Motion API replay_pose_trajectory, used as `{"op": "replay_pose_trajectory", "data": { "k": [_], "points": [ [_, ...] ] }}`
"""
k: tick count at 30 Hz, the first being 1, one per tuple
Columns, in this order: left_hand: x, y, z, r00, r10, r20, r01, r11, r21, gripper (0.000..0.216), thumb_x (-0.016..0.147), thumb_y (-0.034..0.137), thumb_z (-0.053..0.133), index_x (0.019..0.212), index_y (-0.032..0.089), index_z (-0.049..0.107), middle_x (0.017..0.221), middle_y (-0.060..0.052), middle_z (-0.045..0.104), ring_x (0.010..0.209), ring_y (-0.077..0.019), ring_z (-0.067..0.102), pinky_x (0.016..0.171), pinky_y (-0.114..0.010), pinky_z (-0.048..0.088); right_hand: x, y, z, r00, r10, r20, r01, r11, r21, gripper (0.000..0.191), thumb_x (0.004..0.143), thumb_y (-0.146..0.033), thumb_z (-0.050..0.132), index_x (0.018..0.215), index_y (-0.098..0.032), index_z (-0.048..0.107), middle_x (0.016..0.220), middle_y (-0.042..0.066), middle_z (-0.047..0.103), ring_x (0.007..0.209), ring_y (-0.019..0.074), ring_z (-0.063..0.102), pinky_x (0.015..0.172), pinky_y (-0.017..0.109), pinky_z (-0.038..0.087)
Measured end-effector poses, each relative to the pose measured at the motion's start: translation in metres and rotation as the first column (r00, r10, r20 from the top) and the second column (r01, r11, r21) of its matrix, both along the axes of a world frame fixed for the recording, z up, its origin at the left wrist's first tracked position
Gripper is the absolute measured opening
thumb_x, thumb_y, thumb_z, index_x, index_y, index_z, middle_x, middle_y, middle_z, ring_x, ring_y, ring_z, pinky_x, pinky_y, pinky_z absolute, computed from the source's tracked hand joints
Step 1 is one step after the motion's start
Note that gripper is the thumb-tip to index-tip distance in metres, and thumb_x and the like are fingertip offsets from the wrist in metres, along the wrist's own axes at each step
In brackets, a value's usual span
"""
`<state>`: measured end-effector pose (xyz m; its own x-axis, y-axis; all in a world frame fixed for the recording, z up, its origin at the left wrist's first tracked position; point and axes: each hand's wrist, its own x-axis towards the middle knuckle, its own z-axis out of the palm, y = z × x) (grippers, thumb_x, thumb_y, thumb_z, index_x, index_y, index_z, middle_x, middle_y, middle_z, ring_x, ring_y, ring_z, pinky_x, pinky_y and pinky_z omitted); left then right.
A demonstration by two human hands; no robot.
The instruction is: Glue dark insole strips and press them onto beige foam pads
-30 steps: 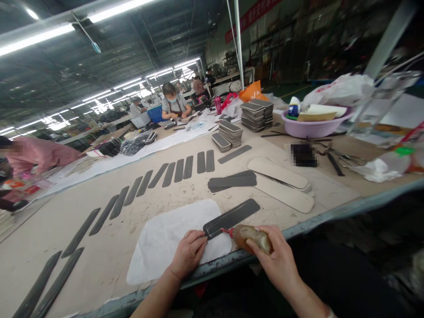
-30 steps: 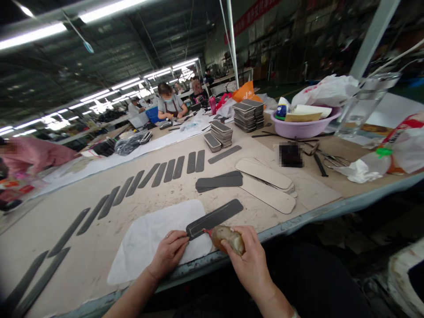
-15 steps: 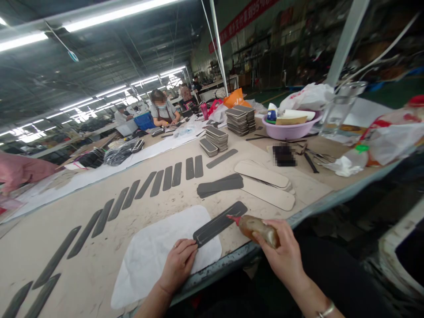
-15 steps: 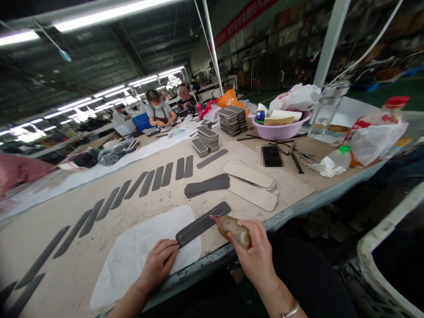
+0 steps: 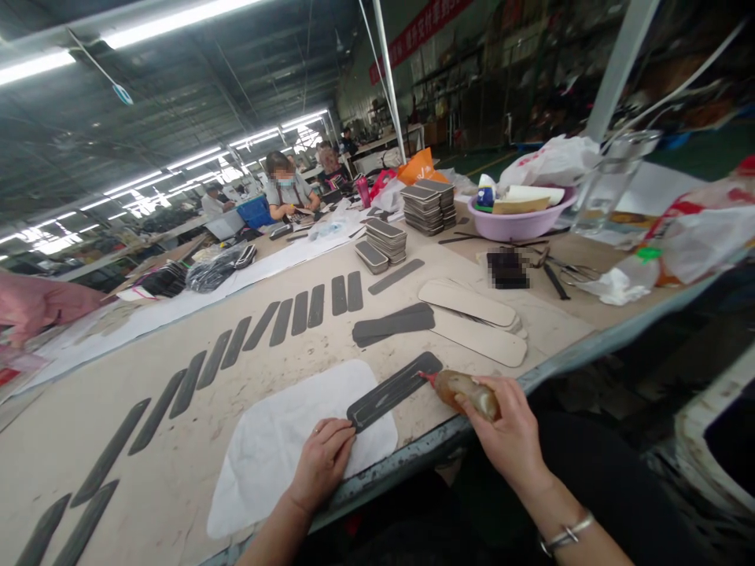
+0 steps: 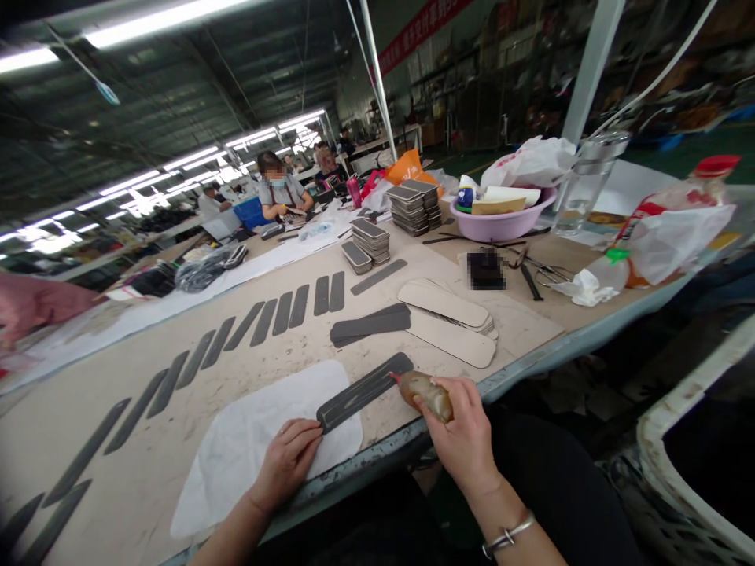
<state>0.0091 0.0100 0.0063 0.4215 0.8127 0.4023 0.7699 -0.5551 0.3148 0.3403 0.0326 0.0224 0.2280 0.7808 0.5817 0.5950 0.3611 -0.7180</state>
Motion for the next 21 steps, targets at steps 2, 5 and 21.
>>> {"op": "replay_pose_trajectory", "data": {
  "k": [2,5,21],
  "points": [
    [0.000,0.000,0.000,1.000,0.002,-0.003,-0.002,1.000,0.001,0.020,0.085,0.014,0.054,0.099,0.020,0.066,0.099,-0.007,0.065,0.093,-0.0187,0.060,0.085,-0.036,0.052,0.008,0.004,0.003,0.998,-0.059,0.006,0.059,0.998,0.020,0.025,0.081,-0.037,0.064,0.100,-0.022,0.054,0.093,0.005,0.056,0.088,0.0218,0.054,0.080,0.039,0.047],
    [-0.001,-0.001,0.000,1.000,-0.002,-0.014,0.002,1.000,0.006,0.020,0.085,0.014,0.053,0.099,0.020,0.066,0.099,-0.007,0.065,0.092,-0.0184,0.060,0.085,-0.035,0.052,0.012,0.011,0.006,0.993,-0.120,0.006,0.119,0.992,0.032,0.026,0.080,-0.038,0.064,0.098,-0.022,0.054,0.092,0.004,0.056,0.087,0.0215,0.054,0.079,0.038,0.047],
    [0.002,0.004,-0.002,0.999,-0.014,0.030,0.013,0.999,0.032,0.015,0.084,0.015,0.056,0.095,0.018,0.066,0.092,-0.007,0.066,0.087,-0.0174,0.061,0.082,-0.036,0.052,0.018,-0.002,0.006,0.992,-0.112,0.057,0.112,0.994,0.003,0.025,0.081,-0.037,0.064,0.099,-0.022,0.055,0.093,0.005,0.057,0.090,0.0219,0.053,0.081,0.038,0.046]
  ]
}}
